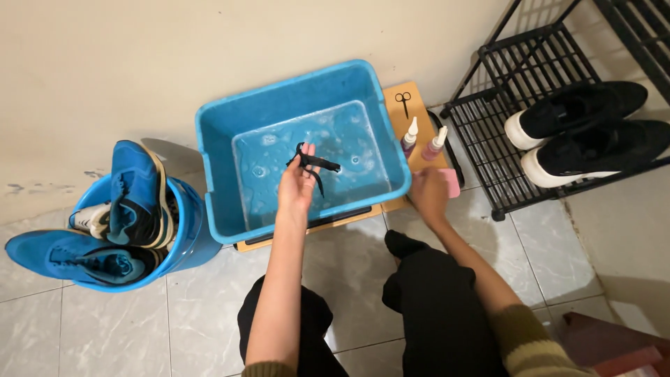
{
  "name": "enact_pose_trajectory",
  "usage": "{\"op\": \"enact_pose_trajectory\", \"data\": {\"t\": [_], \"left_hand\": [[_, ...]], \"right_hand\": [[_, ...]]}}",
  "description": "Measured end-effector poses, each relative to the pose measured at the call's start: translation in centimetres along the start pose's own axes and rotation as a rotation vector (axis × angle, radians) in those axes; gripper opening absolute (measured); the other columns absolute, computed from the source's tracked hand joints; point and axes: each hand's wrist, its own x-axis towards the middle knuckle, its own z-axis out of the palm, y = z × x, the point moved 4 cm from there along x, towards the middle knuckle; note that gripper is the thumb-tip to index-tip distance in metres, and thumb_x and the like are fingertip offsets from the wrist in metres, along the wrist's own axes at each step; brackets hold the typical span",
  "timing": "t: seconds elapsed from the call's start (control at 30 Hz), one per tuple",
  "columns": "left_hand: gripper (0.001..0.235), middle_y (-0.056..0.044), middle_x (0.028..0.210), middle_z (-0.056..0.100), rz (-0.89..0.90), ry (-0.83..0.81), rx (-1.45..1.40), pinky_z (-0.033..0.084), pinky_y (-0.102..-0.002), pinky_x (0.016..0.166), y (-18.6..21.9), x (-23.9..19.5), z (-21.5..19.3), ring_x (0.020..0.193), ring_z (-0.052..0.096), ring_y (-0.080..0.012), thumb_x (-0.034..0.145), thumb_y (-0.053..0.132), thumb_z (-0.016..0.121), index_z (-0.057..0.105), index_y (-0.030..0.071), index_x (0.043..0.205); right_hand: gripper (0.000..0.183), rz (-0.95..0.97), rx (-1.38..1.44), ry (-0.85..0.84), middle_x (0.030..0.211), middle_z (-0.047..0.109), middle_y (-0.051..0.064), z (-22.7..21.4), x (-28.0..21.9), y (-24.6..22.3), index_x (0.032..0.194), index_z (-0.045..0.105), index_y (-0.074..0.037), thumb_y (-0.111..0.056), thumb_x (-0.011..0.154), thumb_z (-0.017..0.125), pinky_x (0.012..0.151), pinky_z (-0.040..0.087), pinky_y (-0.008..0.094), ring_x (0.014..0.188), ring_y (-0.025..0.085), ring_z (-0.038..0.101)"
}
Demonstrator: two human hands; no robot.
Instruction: The person scrubs a black shoelace with a brush in a blue tub of soapy water. They then apply a cleaning liquid from a spray bottle onto the lace and continue scrubbing. Finally, they rinse the lace in the water and wipe it with a pink cloth.
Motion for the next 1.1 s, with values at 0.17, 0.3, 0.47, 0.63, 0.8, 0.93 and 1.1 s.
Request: {"op": "enact_pose_trajectory", "data": {"t": [0.17, 0.3, 0.47, 0.63, 0.8, 0.93, 1.1], "left_hand": [[0.024, -0.017, 0.128, 0.067, 0.021, -0.006, 0.079, 0.053, -0.049, 0.105, 0.0, -1.0, 1.1, 0.111, 0.07, -0.025, 0.099, 0.006, 0.061, 0.062, -0.005, 0.121], [0.019, -0.014, 0.117, 0.072, 0.037, -0.02, 0.161, 0.062, -0.034, 0.09, -0.1, -3.0, 3.0, 0.087, 0.073, -0.0141, 0.093, 0.009, 0.07, 0.065, 0.001, 0.11], [0.037, -0.02, 0.136, 0.063, 0.164, -0.112, 0.329, 0.054, -0.051, 0.101, 0.9, -3.4, 3.1, 0.124, 0.064, -0.0336, 0.097, 0.006, 0.067, 0.056, 0.0, 0.131], [0.041, -0.018, 0.135, 0.064, 0.208, -0.118, 0.434, 0.055, -0.049, 0.101, 1.2, -3.7, 2.8, 0.122, 0.065, -0.034, 0.097, 0.011, 0.069, 0.055, 0.006, 0.134], [0.047, -0.016, 0.135, 0.065, 0.17, -0.15, 0.555, 0.055, -0.051, 0.096, 1.3, -4.1, 2.0, 0.119, 0.067, -0.0347, 0.098, 0.007, 0.065, 0.052, 0.011, 0.143], [0.051, -0.014, 0.138, 0.063, 0.155, -0.205, 0.528, 0.056, -0.052, 0.093, 1.1, -3.0, 0.6, 0.118, 0.068, -0.0347, 0.098, 0.003, 0.062, 0.05, 0.015, 0.146], [0.07, -0.009, 0.15, 0.053, 0.09, -0.317, 0.452, 0.053, -0.057, 0.095, 2.1, -4.8, 1.7, 0.127, 0.059, -0.0402, 0.091, -0.015, 0.045, 0.043, 0.017, 0.153]], "right_hand": [[0.073, -0.006, 0.371, 0.252, 0.119, 0.055, 0.033, -7.2, 3.6, -2.2, 0.135, 0.046, 0.009, -0.02, 0.083, 0.09, 0.102, 0.043, 0.057, 0.115, 0.054, 0.054], [0.095, -0.068, 0.618, 0.034, 0.135, 0.046, 0.048, -7.6, 6.6, -3.5, 0.153, 0.026, 0.012, -0.015, 0.087, 0.088, 0.115, 0.034, 0.064, 0.132, 0.065, 0.042], [0.032, -0.029, 0.41, 0.15, 0.097, 0.069, 0.03, -4.6, 8.2, 0.3, 0.117, 0.068, 0.003, -0.027, 0.106, 0.067, 0.084, 0.053, 0.055, 0.097, 0.05, 0.067], [0.039, 0.038, 0.501, 0.363, 0.081, 0.072, 0.022, -12.0, 8.3, -2.8, 0.1, 0.073, -0.003, -0.028, 0.116, 0.048, 0.067, 0.058, 0.043, 0.078, 0.039, 0.073], [0.044, 0.279, 1.308, 0.142, 0.089, 0.068, 0.003, -17.4, 9.6, -8.8, 0.122, 0.049, -0.008, -0.042, 0.103, 0.068, 0.069, 0.064, 0.026, 0.074, 0.012, 0.072], [0.033, 0.224, 1.406, -0.018, 0.089, 0.064, 0.001, -23.7, 5.4, -20.6, 0.117, 0.053, -0.006, -0.025, 0.1, 0.074, 0.066, 0.063, 0.026, 0.067, 0.013, 0.07], [0.013, -0.014, 0.975, -0.393, 0.067, 0.068, 0.004, -21.7, 0.4, -28.2, 0.099, 0.073, -0.014, -0.026, 0.095, 0.074, 0.06, 0.055, 0.023, 0.058, 0.011, 0.066]]}}
